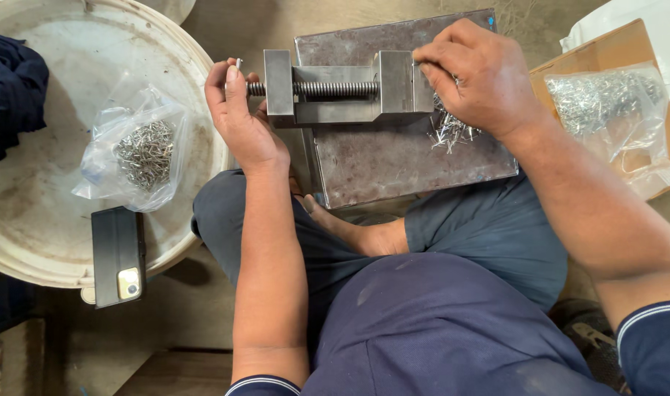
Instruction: The person sits on the floor and uses a bench vise to bend small metal nails. They pick up nails from a pile, place them into the vise jaws, tighten the screw to bend the nails, and then remove the bent nails. The person occasionally uses a small brass block to assist in the process.
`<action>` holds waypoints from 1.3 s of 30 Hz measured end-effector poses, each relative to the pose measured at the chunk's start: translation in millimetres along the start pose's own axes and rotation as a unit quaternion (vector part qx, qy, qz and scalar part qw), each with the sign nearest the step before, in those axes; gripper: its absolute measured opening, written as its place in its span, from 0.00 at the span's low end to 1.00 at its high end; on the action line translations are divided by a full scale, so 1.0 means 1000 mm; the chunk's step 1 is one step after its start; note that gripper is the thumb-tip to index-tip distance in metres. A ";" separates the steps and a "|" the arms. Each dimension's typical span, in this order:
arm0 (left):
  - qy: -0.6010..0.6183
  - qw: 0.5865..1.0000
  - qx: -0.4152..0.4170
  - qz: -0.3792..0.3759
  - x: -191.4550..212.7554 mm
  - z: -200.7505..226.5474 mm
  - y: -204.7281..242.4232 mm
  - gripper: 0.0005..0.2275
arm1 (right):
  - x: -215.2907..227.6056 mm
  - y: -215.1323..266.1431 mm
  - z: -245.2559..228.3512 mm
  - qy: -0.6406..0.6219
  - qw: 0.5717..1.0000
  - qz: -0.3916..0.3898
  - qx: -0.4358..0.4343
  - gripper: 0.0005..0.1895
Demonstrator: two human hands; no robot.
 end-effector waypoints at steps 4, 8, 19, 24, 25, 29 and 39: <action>-0.012 1.000 -0.008 0.008 -0.002 0.004 0.003 0.14 | 0.001 0.025 0.001 -0.069 0.994 0.024 -0.077 0.12; 0.028 0.998 -0.034 -0.034 0.006 -0.005 -0.007 0.12 | -0.020 0.085 0.006 -0.169 0.966 0.034 -0.195 0.04; 0.053 0.991 -0.061 -0.103 0.021 -0.018 -0.010 0.06 | -0.042 0.148 0.002 -0.133 0.967 0.018 -0.218 0.03; -0.005 0.995 -0.068 -0.079 0.023 -0.020 -0.010 0.09 | -0.045 0.138 0.003 -0.131 0.962 0.008 -0.241 0.07; -0.022 0.995 -0.066 -0.066 0.024 -0.021 -0.009 0.10 | -0.045 0.138 0.003 -0.119 0.962 0.004 -0.246 0.07; -0.055 0.996 -0.052 -0.037 0.025 -0.019 -0.004 0.12 | -0.044 0.134 0.002 -0.078 0.965 0.013 -0.248 0.05; -0.131 0.990 -0.044 0.012 0.033 -0.016 0.004 0.12 | -0.046 0.132 0.003 -0.073 0.968 0.031 -0.238 0.03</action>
Point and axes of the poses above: each hand's wrist, its own y-axis away from the middle knuckle, its own x-axis out of the back of the hand, z = x × y, the point moved 5 cm from there along -y, towards the middle knuckle, and after that the axes turned 7 degrees about -z, right-handed, at the moved point
